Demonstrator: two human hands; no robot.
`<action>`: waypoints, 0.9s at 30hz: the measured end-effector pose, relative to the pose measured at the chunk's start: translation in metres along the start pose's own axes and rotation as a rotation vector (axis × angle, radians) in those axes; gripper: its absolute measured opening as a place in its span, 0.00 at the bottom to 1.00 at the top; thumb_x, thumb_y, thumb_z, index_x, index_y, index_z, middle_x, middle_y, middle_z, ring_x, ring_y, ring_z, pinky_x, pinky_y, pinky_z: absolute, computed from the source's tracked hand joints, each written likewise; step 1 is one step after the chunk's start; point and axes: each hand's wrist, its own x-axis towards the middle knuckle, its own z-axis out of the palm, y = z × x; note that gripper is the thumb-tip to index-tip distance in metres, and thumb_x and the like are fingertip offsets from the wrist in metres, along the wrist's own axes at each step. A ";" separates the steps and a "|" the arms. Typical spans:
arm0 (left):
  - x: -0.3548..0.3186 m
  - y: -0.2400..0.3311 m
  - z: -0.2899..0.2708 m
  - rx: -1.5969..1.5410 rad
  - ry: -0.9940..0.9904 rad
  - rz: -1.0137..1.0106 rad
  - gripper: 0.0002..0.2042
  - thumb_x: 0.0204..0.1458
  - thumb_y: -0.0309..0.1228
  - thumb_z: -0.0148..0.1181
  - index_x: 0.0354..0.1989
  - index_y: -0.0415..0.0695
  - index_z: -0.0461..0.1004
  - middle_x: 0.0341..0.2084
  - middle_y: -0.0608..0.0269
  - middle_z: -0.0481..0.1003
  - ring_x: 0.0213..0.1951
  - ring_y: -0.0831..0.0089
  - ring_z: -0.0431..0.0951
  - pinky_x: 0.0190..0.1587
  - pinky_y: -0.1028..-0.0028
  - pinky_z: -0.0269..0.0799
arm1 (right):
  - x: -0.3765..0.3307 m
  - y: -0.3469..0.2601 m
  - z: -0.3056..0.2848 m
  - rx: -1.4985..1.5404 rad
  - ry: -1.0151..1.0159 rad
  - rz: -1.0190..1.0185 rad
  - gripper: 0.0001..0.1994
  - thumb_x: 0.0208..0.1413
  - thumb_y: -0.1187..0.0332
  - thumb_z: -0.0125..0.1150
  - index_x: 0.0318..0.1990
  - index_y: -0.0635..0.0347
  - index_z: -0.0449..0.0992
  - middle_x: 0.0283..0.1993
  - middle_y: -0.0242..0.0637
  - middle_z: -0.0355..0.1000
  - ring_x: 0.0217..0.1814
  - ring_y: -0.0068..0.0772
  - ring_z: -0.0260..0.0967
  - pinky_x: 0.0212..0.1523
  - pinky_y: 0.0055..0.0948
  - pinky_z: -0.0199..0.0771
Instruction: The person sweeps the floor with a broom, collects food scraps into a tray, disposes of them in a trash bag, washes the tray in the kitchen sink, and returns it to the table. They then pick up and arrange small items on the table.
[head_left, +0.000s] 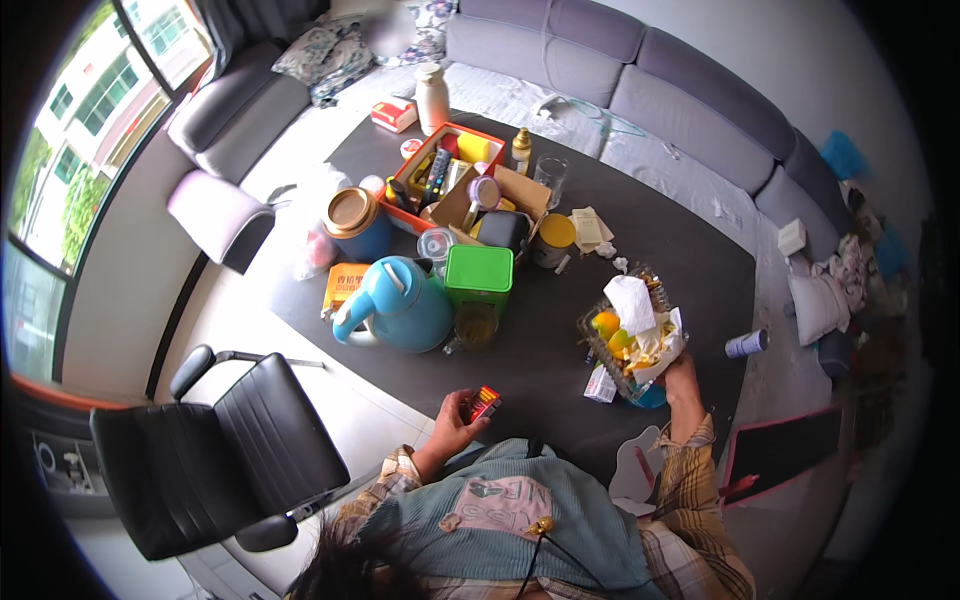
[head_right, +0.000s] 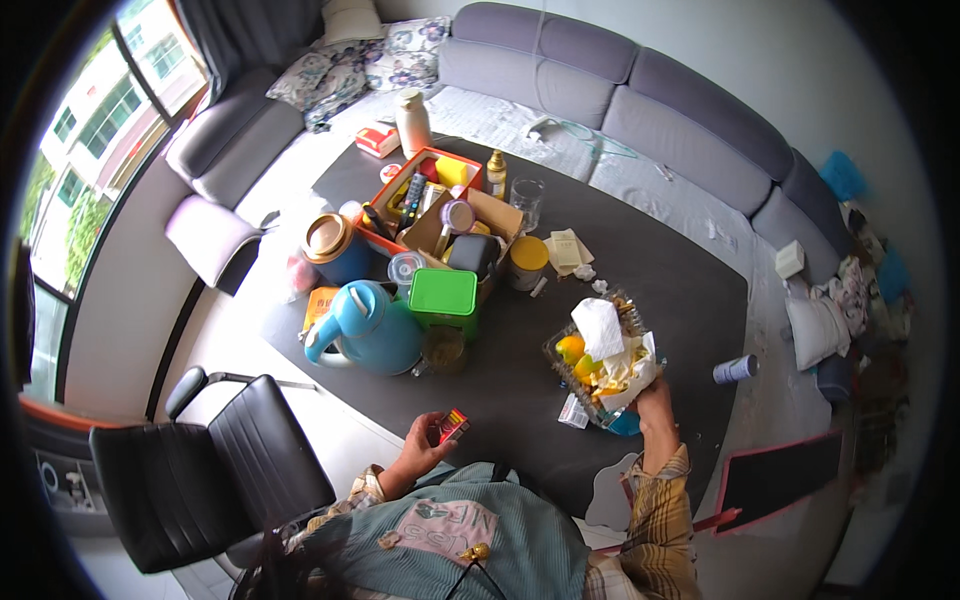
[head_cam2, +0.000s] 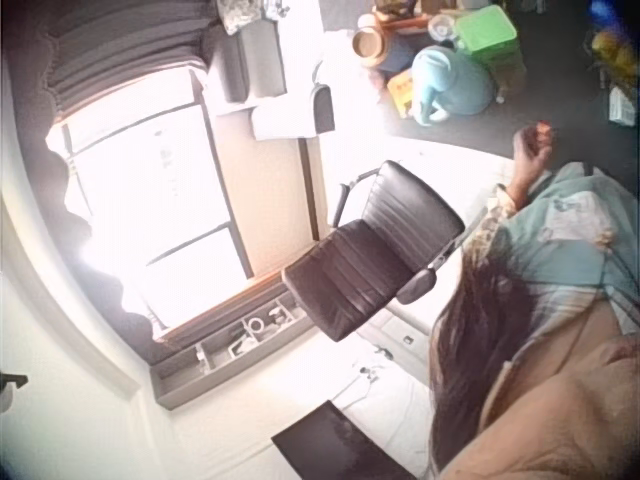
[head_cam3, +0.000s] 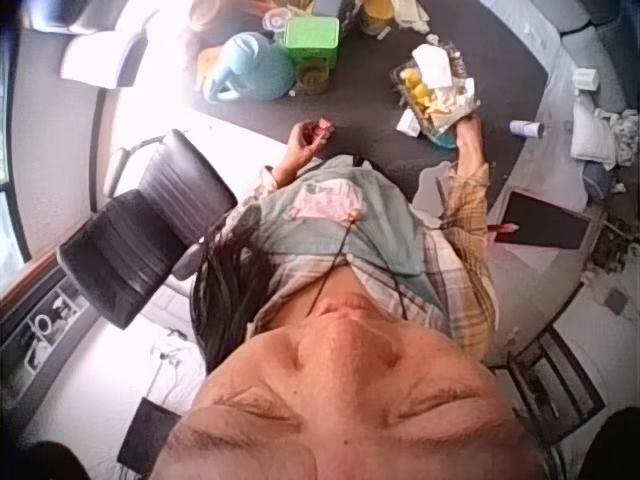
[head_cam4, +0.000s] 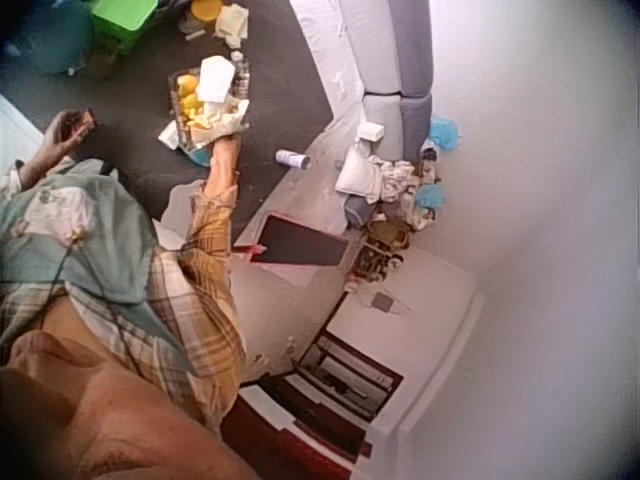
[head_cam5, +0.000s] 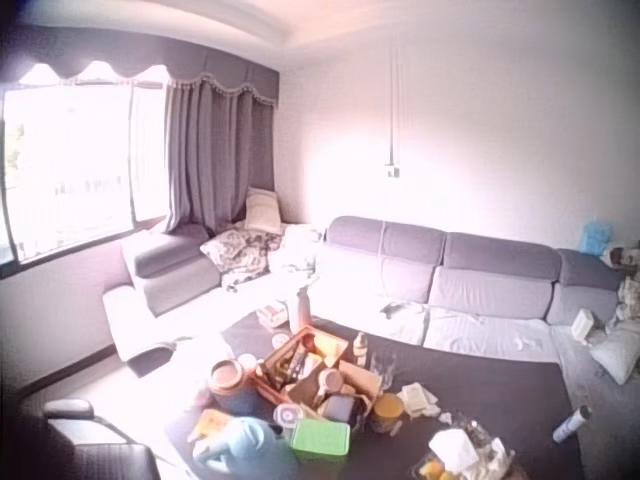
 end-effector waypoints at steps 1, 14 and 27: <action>0.009 0.014 0.002 0.022 -0.049 -0.010 0.28 0.38 0.30 0.67 0.48 0.38 0.62 0.39 0.52 0.66 0.40 0.60 0.71 0.45 0.69 0.68 | -0.019 0.007 -0.005 -0.018 0.031 0.021 0.16 0.54 0.72 0.48 0.51 0.62 0.66 0.40 0.40 0.72 0.32 0.30 0.73 0.24 0.26 0.75; 0.085 0.033 0.030 0.513 -0.356 0.499 0.30 0.36 0.29 0.64 0.51 0.42 0.61 0.40 0.50 0.68 0.42 0.50 0.67 0.46 0.58 0.62 | -0.245 0.081 0.026 0.196 0.221 0.276 0.15 0.53 0.76 0.53 0.49 0.66 0.69 0.41 0.40 0.73 0.37 0.29 0.72 0.34 0.30 0.75; 0.156 -0.048 0.093 0.462 -0.234 0.706 0.24 0.47 0.34 0.58 0.51 0.33 0.62 0.46 0.44 0.66 0.47 0.48 0.67 0.51 0.57 0.61 | -0.291 0.233 0.054 0.514 0.734 0.391 0.11 0.53 0.73 0.51 0.41 0.70 0.71 0.28 0.42 0.72 0.25 0.33 0.72 0.23 0.29 0.72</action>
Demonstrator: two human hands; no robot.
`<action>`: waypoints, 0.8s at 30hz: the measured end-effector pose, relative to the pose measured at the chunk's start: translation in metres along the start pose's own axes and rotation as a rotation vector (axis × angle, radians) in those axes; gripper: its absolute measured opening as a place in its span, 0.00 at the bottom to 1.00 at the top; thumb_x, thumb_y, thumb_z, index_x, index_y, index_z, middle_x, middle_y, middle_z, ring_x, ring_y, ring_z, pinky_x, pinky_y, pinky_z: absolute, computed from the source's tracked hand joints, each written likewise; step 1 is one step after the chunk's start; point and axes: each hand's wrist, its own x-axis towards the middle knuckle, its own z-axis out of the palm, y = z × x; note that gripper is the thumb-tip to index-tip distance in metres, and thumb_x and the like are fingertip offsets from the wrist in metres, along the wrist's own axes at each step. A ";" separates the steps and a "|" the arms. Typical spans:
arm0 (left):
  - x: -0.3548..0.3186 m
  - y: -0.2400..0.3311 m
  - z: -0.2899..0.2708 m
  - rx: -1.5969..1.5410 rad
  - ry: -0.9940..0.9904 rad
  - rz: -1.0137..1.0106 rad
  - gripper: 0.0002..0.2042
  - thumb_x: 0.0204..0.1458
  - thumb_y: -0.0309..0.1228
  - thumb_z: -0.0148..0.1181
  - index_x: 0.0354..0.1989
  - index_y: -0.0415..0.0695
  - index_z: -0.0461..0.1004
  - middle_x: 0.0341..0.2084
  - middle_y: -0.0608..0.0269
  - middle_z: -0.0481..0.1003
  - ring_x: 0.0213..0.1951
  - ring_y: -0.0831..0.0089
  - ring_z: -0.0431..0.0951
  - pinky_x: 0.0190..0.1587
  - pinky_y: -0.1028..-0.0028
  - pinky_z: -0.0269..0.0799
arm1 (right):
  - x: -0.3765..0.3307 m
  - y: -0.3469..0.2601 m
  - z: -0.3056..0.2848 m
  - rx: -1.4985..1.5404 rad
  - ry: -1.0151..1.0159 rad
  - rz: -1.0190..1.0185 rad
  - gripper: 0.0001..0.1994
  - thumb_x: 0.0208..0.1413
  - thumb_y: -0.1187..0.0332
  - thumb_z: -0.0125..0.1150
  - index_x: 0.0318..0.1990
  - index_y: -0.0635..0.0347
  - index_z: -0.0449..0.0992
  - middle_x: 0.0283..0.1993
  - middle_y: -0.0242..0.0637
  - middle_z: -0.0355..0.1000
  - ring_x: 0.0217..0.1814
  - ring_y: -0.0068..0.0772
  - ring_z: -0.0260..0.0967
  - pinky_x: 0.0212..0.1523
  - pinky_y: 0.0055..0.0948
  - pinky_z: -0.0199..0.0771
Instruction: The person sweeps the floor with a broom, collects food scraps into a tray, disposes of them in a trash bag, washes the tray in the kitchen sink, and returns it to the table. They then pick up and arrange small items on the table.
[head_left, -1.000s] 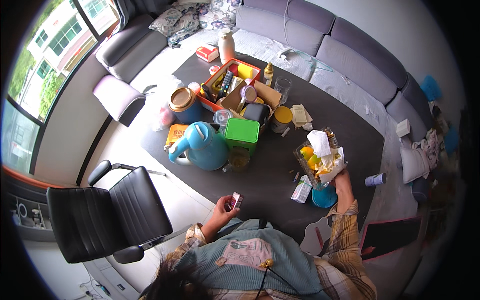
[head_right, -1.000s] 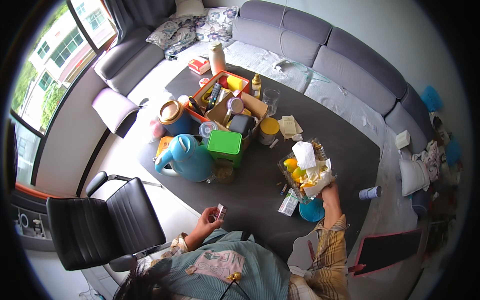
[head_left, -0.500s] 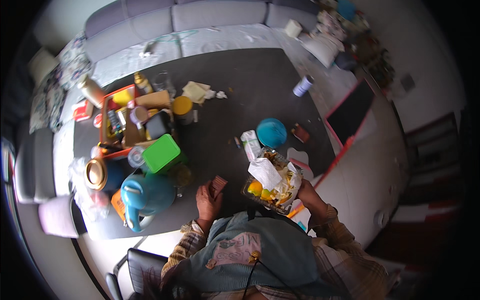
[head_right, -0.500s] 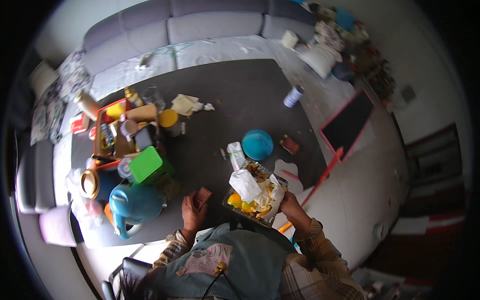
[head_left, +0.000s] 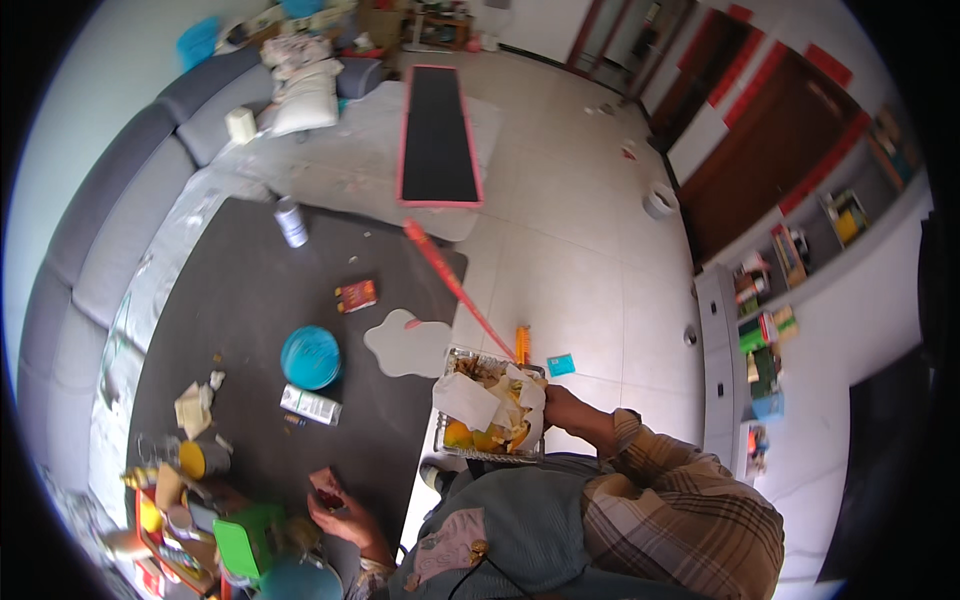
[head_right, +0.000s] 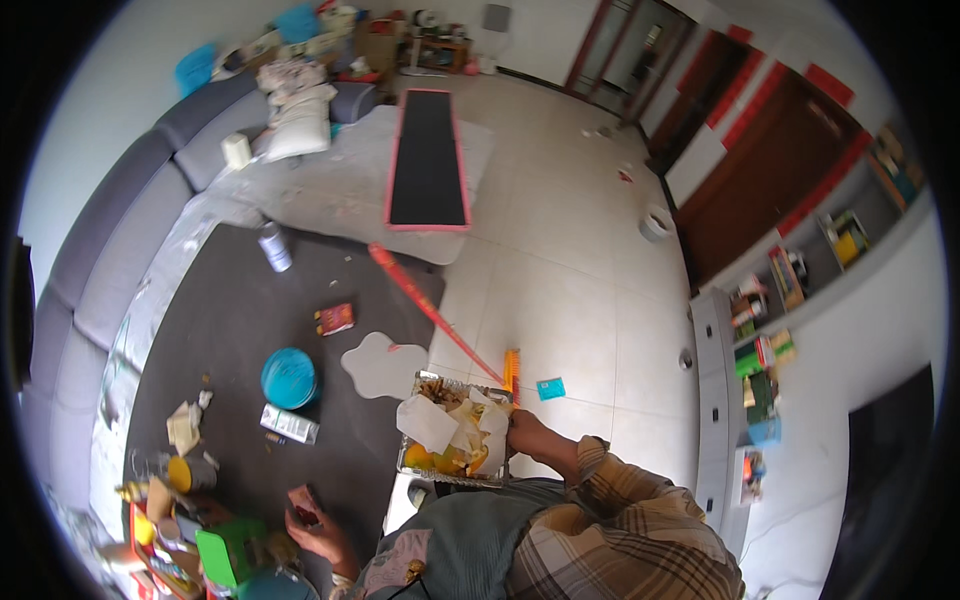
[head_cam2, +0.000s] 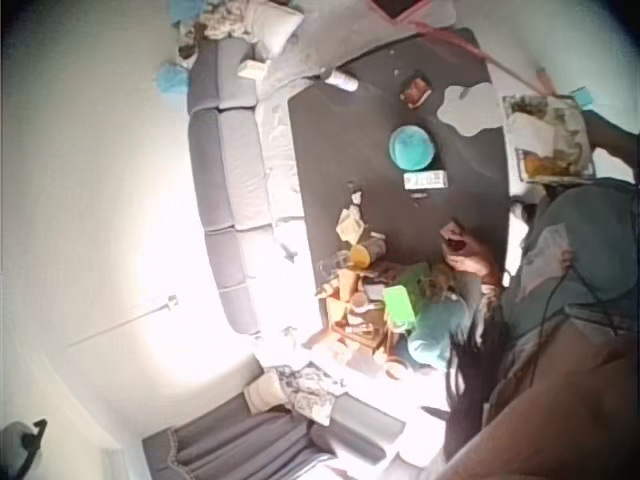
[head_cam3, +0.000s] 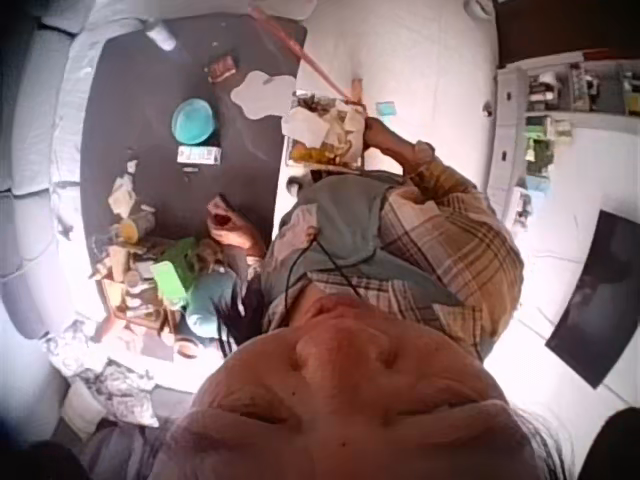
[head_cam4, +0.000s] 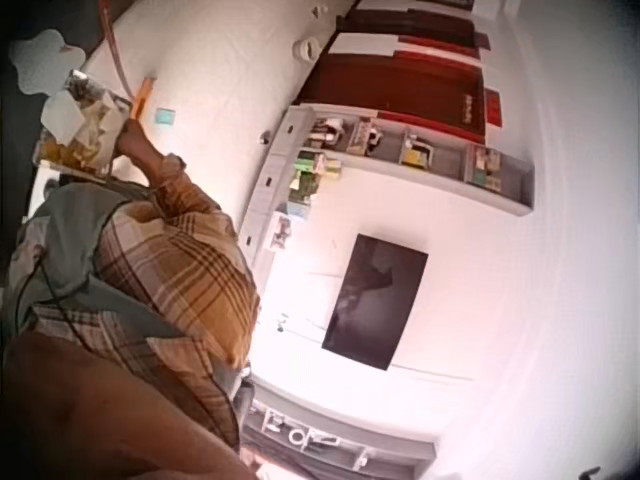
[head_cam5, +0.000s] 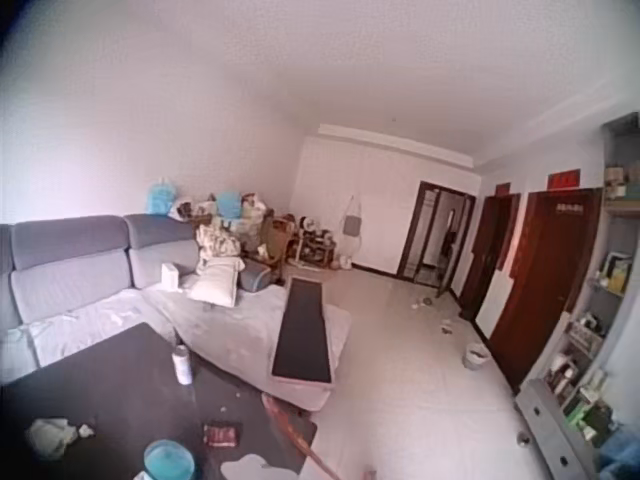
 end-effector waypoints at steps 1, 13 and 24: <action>-0.003 0.003 0.002 0.055 0.034 0.162 0.24 0.50 0.36 0.55 0.52 0.34 0.61 0.47 0.44 0.66 0.47 0.48 0.67 0.51 0.57 0.61 | -0.001 0.007 -0.008 0.022 0.023 -0.002 0.11 0.53 0.73 0.51 0.41 0.70 0.71 0.28 0.42 0.72 0.25 0.33 0.72 0.24 0.29 0.72; -0.104 0.137 0.081 -0.390 -0.404 0.068 0.16 0.46 0.21 0.48 0.47 0.38 0.66 0.39 0.53 0.70 0.38 0.65 0.73 0.38 0.71 0.70 | -0.034 0.127 -0.194 0.215 0.148 0.023 0.13 0.52 0.74 0.51 0.46 0.66 0.70 0.37 0.42 0.74 0.33 0.32 0.73 0.28 0.29 0.75; -0.233 0.262 0.199 -0.650 -0.769 -0.054 0.15 0.48 0.18 0.49 0.46 0.38 0.65 0.33 0.59 0.73 0.33 0.74 0.75 0.31 0.79 0.71 | -0.060 0.267 -0.379 0.605 0.426 -0.237 0.18 0.45 0.79 0.58 0.47 0.66 0.69 0.38 0.37 0.73 0.34 0.28 0.72 0.30 0.25 0.75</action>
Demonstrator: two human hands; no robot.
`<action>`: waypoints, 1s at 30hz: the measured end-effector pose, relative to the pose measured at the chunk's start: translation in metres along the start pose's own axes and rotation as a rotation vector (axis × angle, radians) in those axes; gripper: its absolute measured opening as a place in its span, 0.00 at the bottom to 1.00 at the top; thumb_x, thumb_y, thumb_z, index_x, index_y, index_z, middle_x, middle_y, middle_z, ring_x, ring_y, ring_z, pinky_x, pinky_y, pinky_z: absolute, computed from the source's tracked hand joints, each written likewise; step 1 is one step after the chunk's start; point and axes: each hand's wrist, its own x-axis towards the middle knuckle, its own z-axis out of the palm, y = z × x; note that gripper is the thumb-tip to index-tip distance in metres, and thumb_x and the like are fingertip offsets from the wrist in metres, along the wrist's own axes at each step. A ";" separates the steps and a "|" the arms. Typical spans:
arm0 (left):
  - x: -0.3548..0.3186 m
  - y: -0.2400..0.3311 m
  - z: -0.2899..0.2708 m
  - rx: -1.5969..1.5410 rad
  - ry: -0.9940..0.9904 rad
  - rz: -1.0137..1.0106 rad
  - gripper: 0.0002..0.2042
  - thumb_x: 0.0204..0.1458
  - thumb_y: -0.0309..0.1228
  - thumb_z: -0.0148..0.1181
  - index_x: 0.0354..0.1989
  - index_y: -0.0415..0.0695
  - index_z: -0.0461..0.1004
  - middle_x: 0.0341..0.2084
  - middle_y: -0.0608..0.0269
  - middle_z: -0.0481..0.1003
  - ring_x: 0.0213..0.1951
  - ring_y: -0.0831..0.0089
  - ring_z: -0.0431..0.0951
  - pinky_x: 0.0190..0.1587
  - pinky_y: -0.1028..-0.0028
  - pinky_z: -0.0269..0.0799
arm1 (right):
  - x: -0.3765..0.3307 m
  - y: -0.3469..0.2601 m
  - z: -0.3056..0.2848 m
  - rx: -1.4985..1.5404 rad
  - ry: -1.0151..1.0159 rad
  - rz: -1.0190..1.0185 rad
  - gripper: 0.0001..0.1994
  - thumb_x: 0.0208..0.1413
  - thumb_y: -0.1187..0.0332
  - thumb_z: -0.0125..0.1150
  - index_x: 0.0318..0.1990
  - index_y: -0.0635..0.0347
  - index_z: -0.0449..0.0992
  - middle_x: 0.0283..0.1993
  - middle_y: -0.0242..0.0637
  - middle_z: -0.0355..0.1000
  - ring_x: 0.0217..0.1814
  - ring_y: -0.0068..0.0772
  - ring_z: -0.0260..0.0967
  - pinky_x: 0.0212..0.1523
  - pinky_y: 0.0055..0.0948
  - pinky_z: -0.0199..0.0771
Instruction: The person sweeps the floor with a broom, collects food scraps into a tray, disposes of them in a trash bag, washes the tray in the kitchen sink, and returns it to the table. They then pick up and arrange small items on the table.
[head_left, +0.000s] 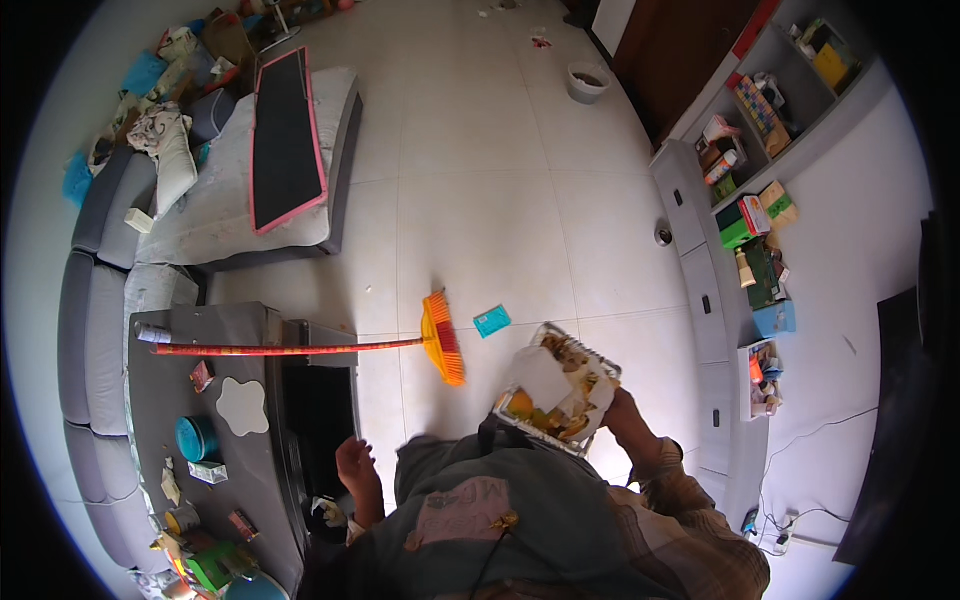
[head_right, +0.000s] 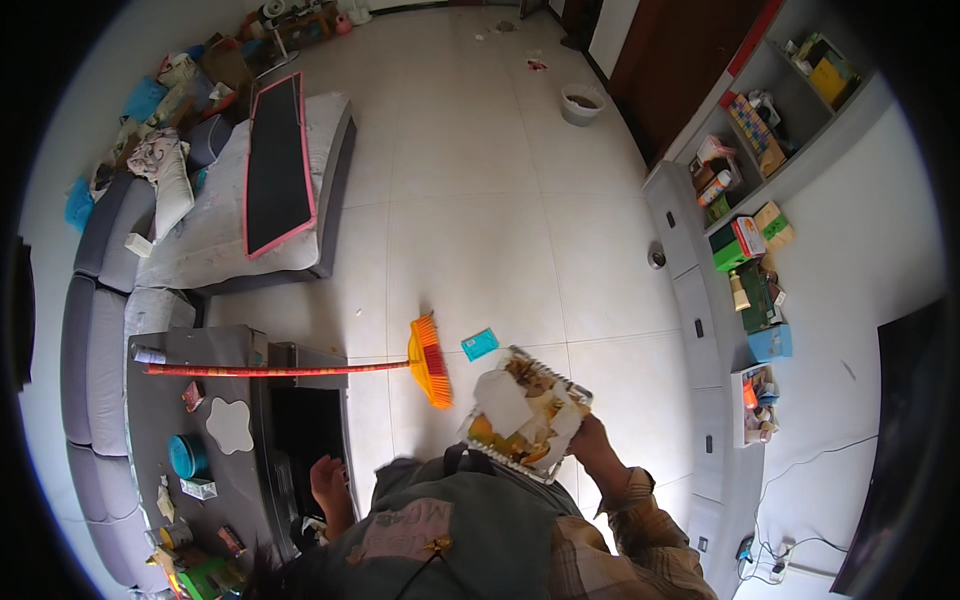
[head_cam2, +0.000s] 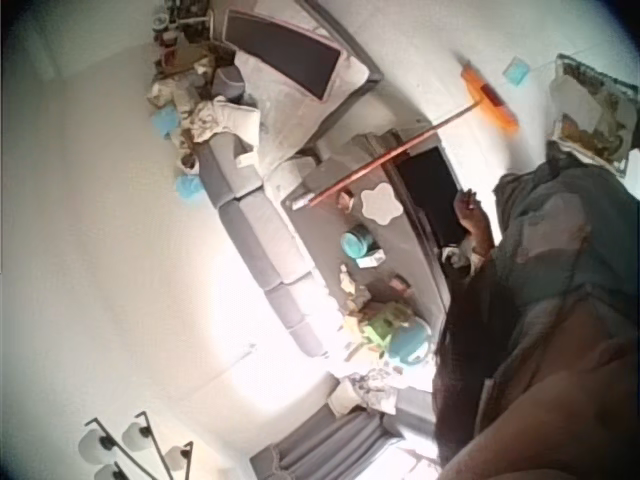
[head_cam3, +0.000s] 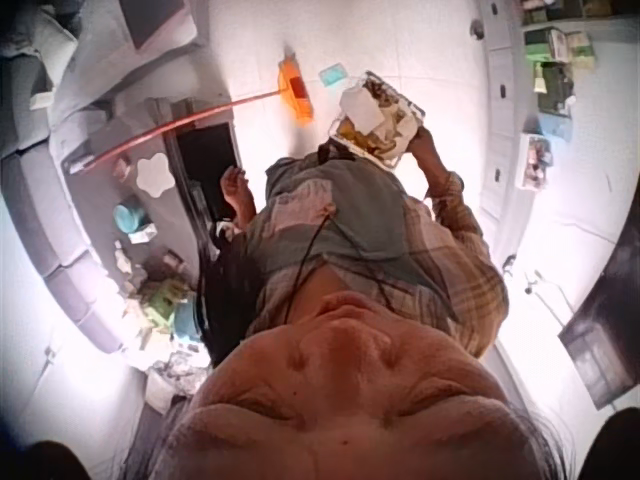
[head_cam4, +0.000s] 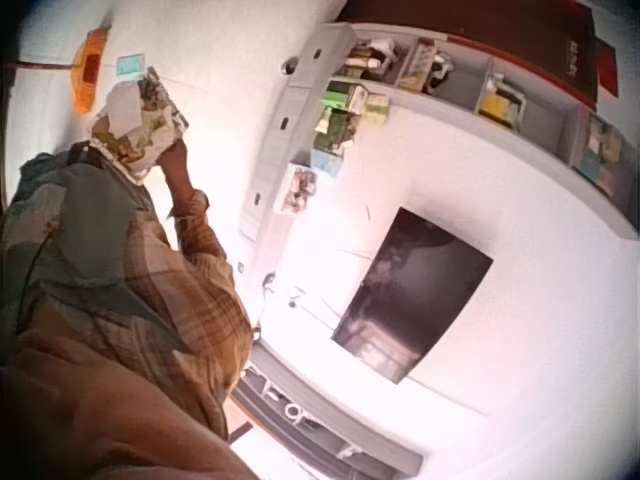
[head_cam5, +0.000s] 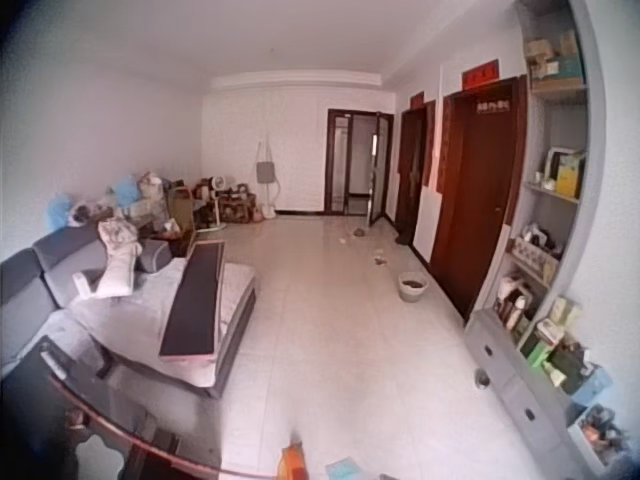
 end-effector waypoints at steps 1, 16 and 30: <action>0.001 0.009 0.019 0.026 -0.043 -0.007 0.15 0.47 0.18 0.49 0.46 0.38 0.65 0.33 0.59 0.73 0.32 0.74 0.75 0.30 0.79 0.71 | -0.001 0.000 -0.021 0.034 0.027 0.054 0.19 0.45 0.79 0.59 0.48 0.66 0.69 0.38 0.37 0.73 0.35 0.28 0.72 0.30 0.25 0.75; 0.133 0.041 0.273 0.222 -0.519 -0.028 0.14 0.50 0.22 0.49 0.46 0.37 0.63 0.32 0.55 0.74 0.31 0.72 0.76 0.29 0.76 0.73 | 0.107 0.027 -0.156 0.318 0.421 0.171 0.17 0.52 0.72 0.53 0.50 0.68 0.67 0.40 0.44 0.73 0.35 0.37 0.74 0.28 0.33 0.79; 0.368 0.140 0.524 0.106 -0.501 -0.174 0.15 0.50 0.25 0.49 0.46 0.36 0.64 0.32 0.52 0.75 0.32 0.67 0.77 0.32 0.72 0.73 | 0.423 -0.149 -0.213 0.262 0.404 0.176 0.17 0.52 0.71 0.53 0.50 0.67 0.67 0.40 0.43 0.73 0.35 0.36 0.74 0.28 0.32 0.78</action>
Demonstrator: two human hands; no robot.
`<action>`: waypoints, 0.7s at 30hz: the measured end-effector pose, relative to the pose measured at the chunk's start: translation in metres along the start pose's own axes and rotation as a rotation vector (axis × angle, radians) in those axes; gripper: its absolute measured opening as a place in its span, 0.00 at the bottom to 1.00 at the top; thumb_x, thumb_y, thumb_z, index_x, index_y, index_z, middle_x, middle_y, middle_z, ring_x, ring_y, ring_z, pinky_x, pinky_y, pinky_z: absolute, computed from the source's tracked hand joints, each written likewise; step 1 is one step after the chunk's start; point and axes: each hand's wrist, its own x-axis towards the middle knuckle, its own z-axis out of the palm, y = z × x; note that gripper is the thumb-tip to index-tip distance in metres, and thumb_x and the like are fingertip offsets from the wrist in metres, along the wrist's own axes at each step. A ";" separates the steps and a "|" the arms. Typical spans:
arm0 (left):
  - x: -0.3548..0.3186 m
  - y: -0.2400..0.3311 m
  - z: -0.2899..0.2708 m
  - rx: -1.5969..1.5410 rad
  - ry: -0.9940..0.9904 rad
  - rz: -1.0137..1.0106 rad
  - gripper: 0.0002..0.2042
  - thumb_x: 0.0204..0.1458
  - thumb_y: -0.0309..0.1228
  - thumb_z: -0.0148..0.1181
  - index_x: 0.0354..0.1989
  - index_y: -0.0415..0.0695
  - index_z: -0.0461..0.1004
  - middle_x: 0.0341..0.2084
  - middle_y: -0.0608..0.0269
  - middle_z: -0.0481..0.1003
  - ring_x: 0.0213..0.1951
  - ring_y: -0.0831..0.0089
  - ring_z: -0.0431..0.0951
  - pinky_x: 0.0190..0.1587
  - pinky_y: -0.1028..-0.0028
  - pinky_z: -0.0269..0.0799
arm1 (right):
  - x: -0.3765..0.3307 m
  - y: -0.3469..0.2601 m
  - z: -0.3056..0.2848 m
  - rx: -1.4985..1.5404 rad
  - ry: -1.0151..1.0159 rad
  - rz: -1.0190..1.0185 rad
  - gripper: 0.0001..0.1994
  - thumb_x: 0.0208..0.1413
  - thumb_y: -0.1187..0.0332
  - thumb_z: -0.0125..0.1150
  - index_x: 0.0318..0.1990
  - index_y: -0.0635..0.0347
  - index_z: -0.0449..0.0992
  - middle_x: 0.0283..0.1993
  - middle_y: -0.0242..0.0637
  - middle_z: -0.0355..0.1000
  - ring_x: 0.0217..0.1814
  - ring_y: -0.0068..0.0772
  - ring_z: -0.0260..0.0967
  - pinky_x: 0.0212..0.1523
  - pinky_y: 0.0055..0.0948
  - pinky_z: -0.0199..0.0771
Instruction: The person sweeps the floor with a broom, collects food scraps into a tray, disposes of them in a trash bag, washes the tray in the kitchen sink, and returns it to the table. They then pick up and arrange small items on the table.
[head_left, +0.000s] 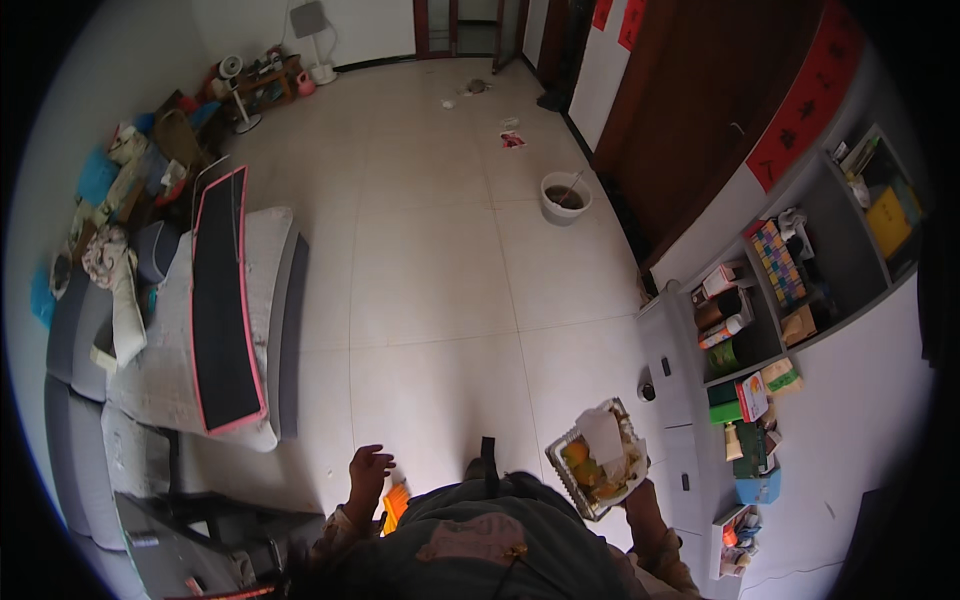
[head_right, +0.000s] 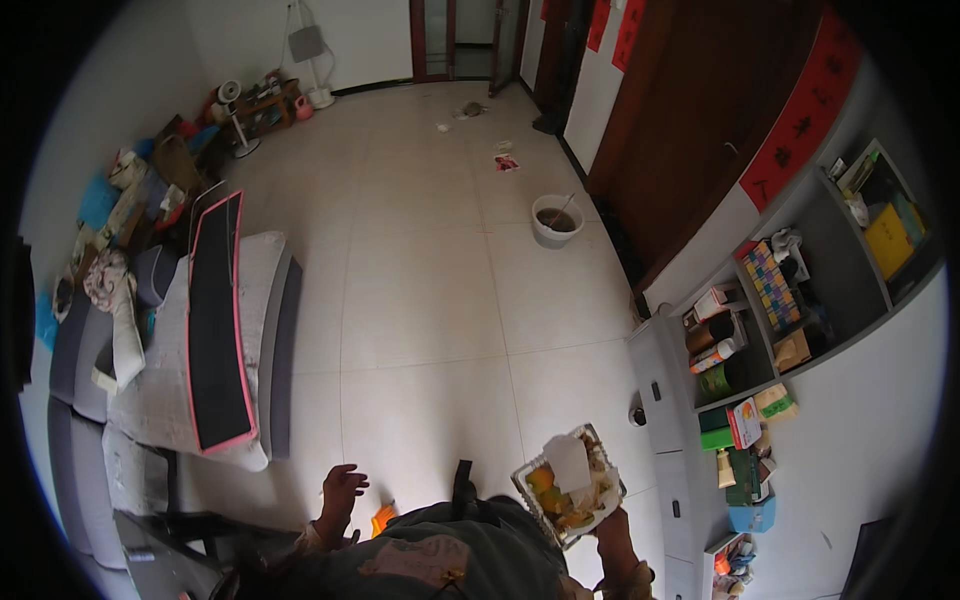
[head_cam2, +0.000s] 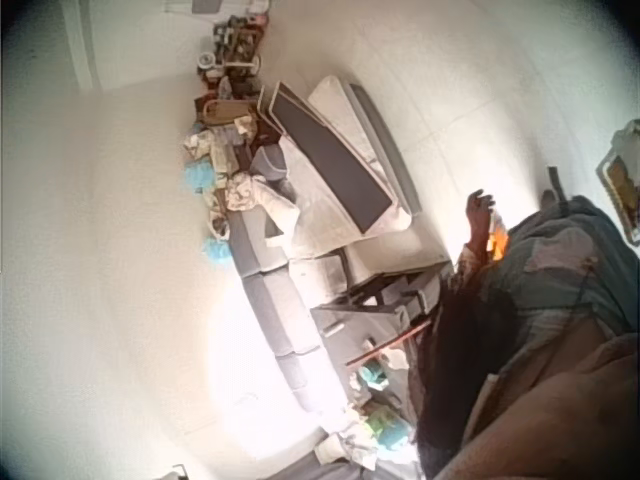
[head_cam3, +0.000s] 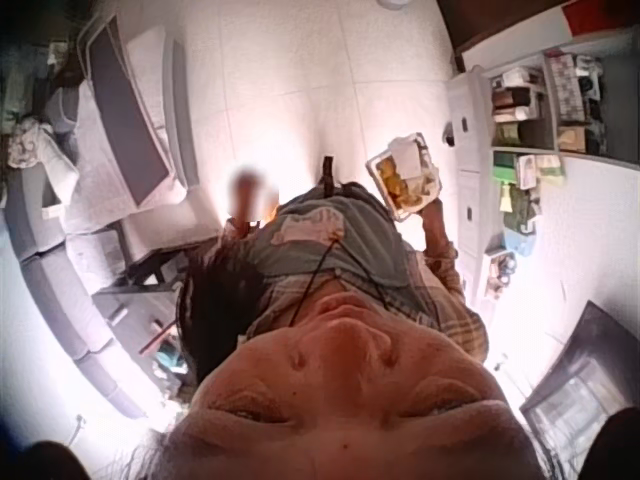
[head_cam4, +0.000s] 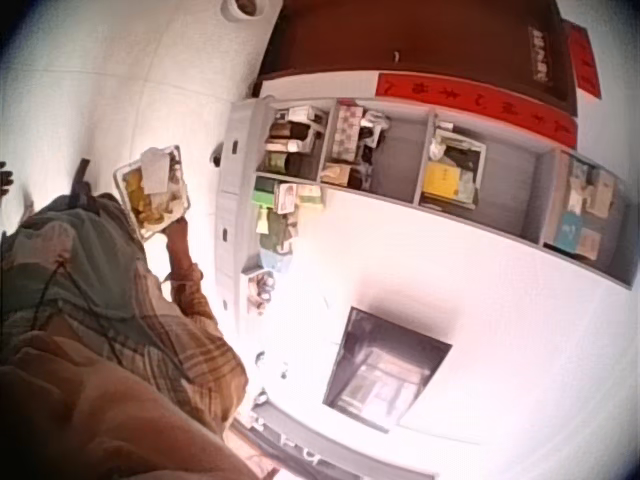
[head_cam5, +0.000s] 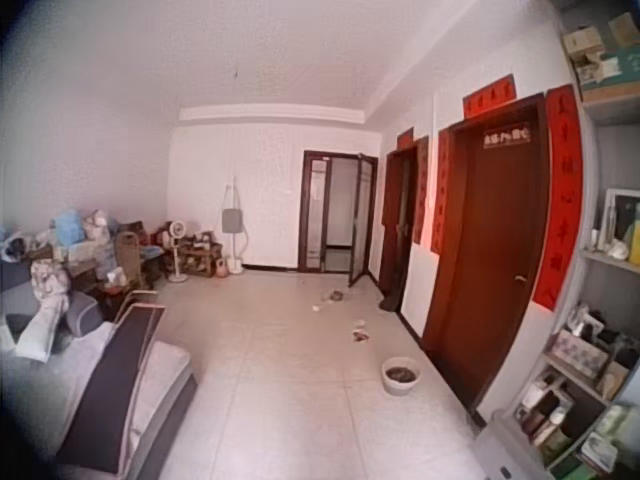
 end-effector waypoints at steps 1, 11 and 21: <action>0.025 0.017 0.013 -0.006 -0.029 0.030 0.14 0.50 0.25 0.50 0.45 0.37 0.65 0.31 0.54 0.75 0.31 0.69 0.77 0.32 0.74 0.72 | 0.019 -0.019 0.012 -0.019 -0.022 -0.022 0.17 0.52 0.71 0.53 0.50 0.67 0.67 0.40 0.43 0.73 0.35 0.36 0.74 0.28 0.32 0.78; 0.233 0.148 0.099 -0.003 -0.074 0.172 0.15 0.53 0.28 0.50 0.49 0.39 0.63 0.32 0.57 0.75 0.32 0.70 0.76 0.33 0.74 0.71 | 0.224 -0.176 0.140 -0.212 -0.185 -0.075 0.17 0.52 0.71 0.53 0.50 0.67 0.67 0.40 0.43 0.73 0.35 0.36 0.74 0.27 0.31 0.77; 0.339 0.150 0.052 -0.290 0.426 -0.313 0.20 0.50 0.27 0.52 0.51 0.36 0.58 0.34 0.47 0.73 0.31 0.62 0.77 0.28 0.72 0.71 | 0.397 -0.337 0.293 -0.123 -0.335 -0.101 0.18 0.50 0.75 0.54 0.51 0.66 0.66 0.41 0.42 0.73 0.37 0.36 0.74 0.32 0.32 0.78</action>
